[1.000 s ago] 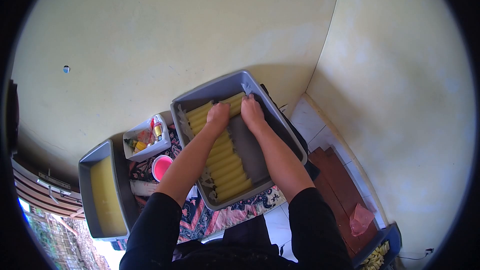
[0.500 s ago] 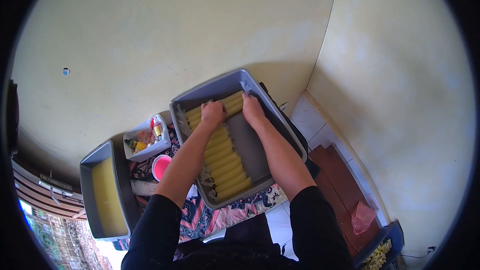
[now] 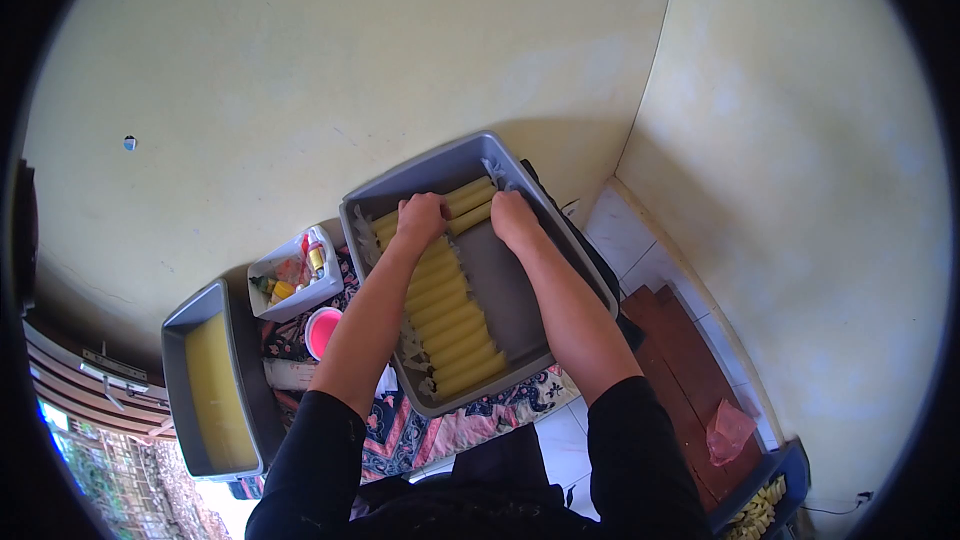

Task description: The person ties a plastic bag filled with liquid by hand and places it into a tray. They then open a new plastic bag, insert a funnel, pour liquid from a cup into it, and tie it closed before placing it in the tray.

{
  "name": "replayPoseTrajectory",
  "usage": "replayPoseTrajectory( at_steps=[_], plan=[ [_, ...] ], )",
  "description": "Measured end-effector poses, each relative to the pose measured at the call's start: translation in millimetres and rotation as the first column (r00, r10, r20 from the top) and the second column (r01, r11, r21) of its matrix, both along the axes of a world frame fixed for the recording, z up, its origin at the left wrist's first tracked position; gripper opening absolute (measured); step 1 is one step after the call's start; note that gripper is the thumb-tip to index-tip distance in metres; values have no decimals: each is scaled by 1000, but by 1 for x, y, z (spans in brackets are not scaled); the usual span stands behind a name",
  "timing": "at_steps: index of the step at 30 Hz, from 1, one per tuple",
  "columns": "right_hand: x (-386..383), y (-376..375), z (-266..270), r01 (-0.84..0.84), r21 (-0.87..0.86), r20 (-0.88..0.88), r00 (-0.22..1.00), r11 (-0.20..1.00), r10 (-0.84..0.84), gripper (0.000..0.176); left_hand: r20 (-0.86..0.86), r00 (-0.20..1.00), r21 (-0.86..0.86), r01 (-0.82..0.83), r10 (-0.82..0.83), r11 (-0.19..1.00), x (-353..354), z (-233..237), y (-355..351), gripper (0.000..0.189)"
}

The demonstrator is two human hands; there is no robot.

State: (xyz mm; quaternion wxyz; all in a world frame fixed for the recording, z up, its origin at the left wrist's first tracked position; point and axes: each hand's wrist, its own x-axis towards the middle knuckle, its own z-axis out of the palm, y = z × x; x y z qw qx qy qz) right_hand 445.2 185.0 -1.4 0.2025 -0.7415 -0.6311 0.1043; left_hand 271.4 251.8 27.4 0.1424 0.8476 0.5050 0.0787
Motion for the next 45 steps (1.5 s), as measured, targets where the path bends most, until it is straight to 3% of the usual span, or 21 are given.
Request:
replayPoseTrajectory(
  at_steps=[1, 8, 11, 13, 19, 23, 34, 45],
  plan=[
    [1, 1, -3, 0, -2, -1, 1000, 1000, 0, 23, -107, 994, -30, 32, -35, 999, 0, 3, -2, 13],
    [2, 1, -8, -59, -34, -21, 998, 998, 59, 22, -172, 980, -9, 99, -99, 995, 1, 2, -8, 14],
    [1, 1, -9, -63, -26, -20, 998, 998, 63, 23, -197, 978, 84, 92, -74, 992, 1, 0, -15, 20],
    [1, 2, -13, -75, -21, -3, 997, 997, 75, 23, -212, 974, 239, 126, -75, 963, 2, -7, -16, 21],
    [-2, 4, -15, -55, -117, 32, 998, 992, 59, 26, -248, 967, 299, 131, -55, 945, 14, -25, -7, 11],
    [-4, 5, -17, -34, -144, 66, 997, 989, 44, 24, -286, 954, 217, 156, -90, 964, 12, -17, -9, 16],
    [-3, 2, -12, 13, -86, 5, 1000, 996, -12, 23, -130, 988, -7, 79, -80, 997, 5, -4, -4, 8],
    [-4, 3, -12, -12, -88, 52, 999, 996, 17, 21, -82, 992, 31, 94, -91, 995, 4, -11, 1, 14]
  ],
)
